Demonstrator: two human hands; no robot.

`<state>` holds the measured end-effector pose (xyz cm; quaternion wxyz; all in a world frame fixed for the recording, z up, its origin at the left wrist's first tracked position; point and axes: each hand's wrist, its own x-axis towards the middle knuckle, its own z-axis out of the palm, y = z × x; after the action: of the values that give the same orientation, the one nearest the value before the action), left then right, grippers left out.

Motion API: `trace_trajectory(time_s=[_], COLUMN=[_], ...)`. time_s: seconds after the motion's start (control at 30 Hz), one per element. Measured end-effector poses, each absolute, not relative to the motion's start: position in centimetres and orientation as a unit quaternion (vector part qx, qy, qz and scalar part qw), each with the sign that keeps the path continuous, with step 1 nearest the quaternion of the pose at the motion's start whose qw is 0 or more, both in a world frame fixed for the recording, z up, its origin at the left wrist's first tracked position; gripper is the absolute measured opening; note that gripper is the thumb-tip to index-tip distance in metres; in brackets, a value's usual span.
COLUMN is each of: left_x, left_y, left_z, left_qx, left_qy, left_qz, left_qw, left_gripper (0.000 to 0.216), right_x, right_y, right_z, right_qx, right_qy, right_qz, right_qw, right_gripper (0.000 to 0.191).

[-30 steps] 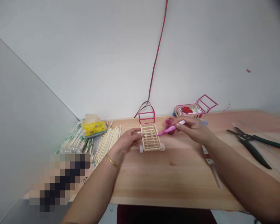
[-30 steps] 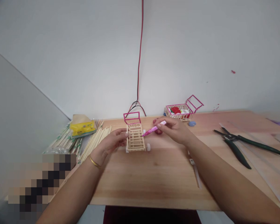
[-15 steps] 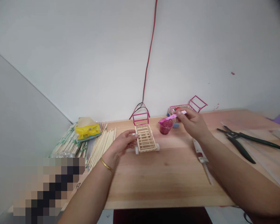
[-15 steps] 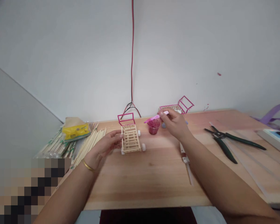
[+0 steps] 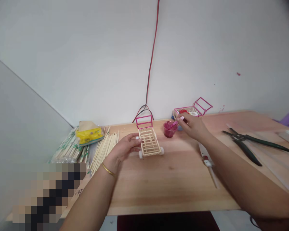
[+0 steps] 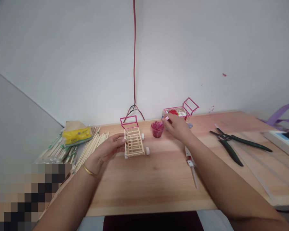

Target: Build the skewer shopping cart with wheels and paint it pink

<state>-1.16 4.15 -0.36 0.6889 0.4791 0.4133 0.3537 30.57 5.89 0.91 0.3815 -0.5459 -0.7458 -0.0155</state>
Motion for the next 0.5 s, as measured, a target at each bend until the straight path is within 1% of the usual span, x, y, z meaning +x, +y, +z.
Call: trace_trajectory(time_s=[0.27, 0.5], left_x=[-1.1, -1.0], left_y=[4.0, 3.9], left_z=[-0.1, 0.2], left_qx=[0.486, 0.519], left_qy=[0.426, 0.432], left_qz=[0.345, 0.313], left_qw=[0.681, 0.668], left_gripper=[0.061, 0.055], right_x=[30.7, 30.1], right_y=[6.4, 6.9], right_z=[0.2, -0.5], right_qx=[-0.534, -0.510], right_qy=[-0.756, -0.791], right_qz=[-0.030, -0.031], right_qw=[0.379, 0.335], right_gripper=[0.026, 0.028])
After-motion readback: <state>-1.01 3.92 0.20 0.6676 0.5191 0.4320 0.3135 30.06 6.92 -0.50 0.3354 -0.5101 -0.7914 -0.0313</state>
